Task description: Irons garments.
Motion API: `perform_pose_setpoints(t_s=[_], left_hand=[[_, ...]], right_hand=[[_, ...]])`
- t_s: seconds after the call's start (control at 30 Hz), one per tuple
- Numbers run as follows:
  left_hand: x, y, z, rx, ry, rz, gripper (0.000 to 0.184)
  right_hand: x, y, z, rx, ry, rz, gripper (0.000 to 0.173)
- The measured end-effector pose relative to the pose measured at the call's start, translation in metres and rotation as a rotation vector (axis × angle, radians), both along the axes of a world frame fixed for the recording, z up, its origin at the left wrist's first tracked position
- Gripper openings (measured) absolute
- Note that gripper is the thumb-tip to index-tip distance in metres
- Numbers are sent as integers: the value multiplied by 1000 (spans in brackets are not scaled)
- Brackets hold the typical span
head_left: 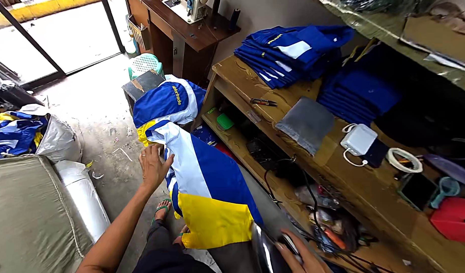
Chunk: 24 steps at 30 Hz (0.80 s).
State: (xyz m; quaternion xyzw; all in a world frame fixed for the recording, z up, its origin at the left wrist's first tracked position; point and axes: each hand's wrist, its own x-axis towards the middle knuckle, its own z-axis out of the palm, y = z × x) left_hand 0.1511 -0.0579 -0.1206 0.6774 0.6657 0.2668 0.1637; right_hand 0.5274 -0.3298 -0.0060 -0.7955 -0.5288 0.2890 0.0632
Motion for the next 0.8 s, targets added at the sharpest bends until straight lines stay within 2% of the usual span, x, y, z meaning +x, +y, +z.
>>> perform_pose_setpoints(t_s=[0.1, 0.27, 0.43, 0.53, 0.6, 0.7, 0.8], left_hand=[[-3, 33, -5, -102, 46, 6, 75], [1, 56, -17, -186, 91, -12, 77], [-2, 66, -22, -177, 93, -44, 69], [-2, 77, -29, -172, 82, -62, 60], [-6, 91, -31, -188, 17, -105, 47], [-16, 118, -28, -287, -49, -212, 41], [-22, 147, -15, -420, 16, -287, 42]], right_hand=[[-45, 99, -12, 80, 4, 141, 54], [-131, 277, -32, 52, 23, 322, 54], [-183, 389, -47, 168, -30, 371, 47], [-190, 408, -52, 218, -26, 388, 44], [-187, 396, -49, 182, -20, 408, 45], [-176, 335, -51, 78, -28, 502, 53], [-169, 280, -49, 14, -42, 568, 53]])
